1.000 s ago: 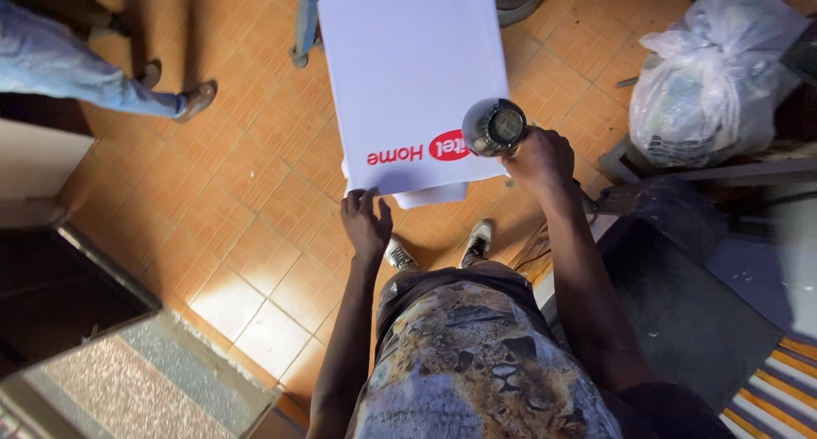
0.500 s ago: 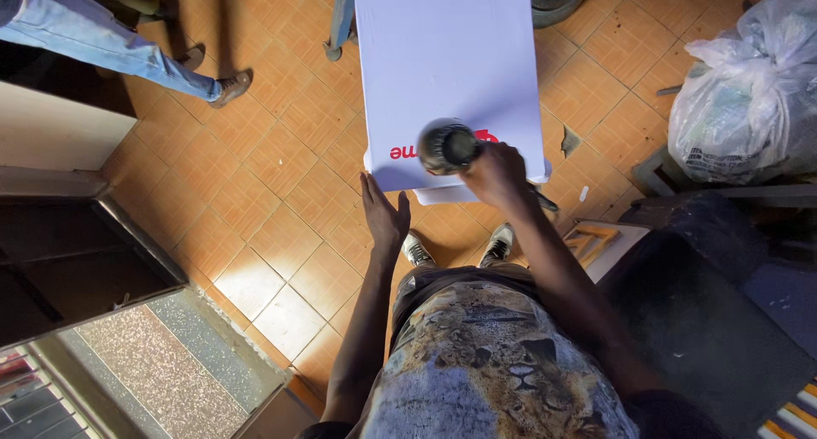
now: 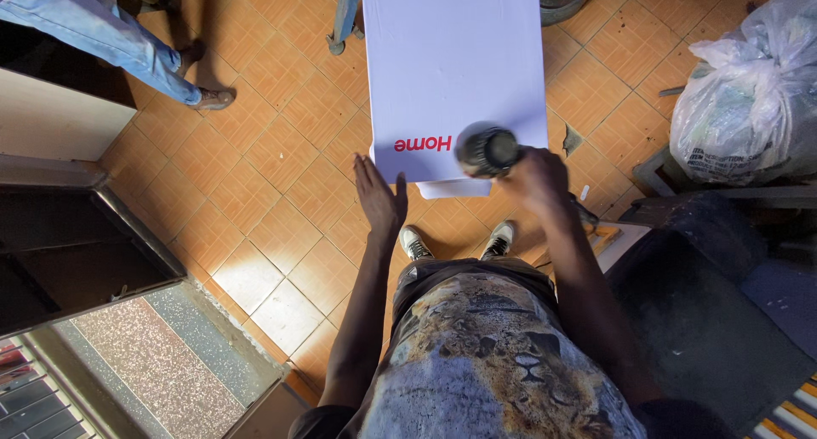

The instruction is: The person uses a hair dryer to dry the surface of white cardboard boxes labeled 'itel Home' placed on a table. The person repeatedly directs the hot air onto the box surface while holding it steady with the other hand. The task is performed one box at a time in a repetitive manner.

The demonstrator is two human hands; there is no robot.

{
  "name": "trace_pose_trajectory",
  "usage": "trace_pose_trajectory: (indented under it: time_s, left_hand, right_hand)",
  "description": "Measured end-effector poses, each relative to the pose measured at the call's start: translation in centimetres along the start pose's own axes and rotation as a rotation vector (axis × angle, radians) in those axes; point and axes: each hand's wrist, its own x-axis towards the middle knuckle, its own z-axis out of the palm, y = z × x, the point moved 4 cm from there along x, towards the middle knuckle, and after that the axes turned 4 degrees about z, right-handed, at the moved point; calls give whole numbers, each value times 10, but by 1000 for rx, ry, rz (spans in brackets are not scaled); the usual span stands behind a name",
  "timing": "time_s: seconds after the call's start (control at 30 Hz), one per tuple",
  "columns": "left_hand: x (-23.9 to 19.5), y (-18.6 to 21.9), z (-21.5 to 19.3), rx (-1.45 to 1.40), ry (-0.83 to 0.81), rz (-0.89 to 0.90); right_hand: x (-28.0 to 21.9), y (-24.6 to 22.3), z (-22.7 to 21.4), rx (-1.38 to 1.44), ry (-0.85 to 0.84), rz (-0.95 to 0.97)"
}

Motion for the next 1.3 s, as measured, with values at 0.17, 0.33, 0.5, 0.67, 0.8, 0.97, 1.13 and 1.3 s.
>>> trace_pose_trajectory:
  time_s: [0.17,0.33,0.5,0.67,0.8,0.97,1.13,1.3]
  left_hand:
    - [-5,63,24,189,-236,199]
    - [-46,95,61,-138,-323,707]
    - [-69,68,78,-477,-459,626]
    - [-53,23,49,-406,-178,298]
    - [-46,-21,29,-362,6,4]
    - [-41,-8,7,-333,87,45]
    - [-36,6,19,-351,112,162]
    - [-24,39,14,-541,-2,202]
  right_hand:
    - [7,54,-11,54,109,136]
    - [6,63,-17,100,140,205]
    - [-3,39,-5,132,119,108]
    - [-20,-14,-11,135,29,-33]
    - [-18,-20,-4,98,20,-48]
    - [10,-10,17,84,13,-68]
    - [13,-7,26,82,30,-65]
    - [16,9,23,318,268,-80]
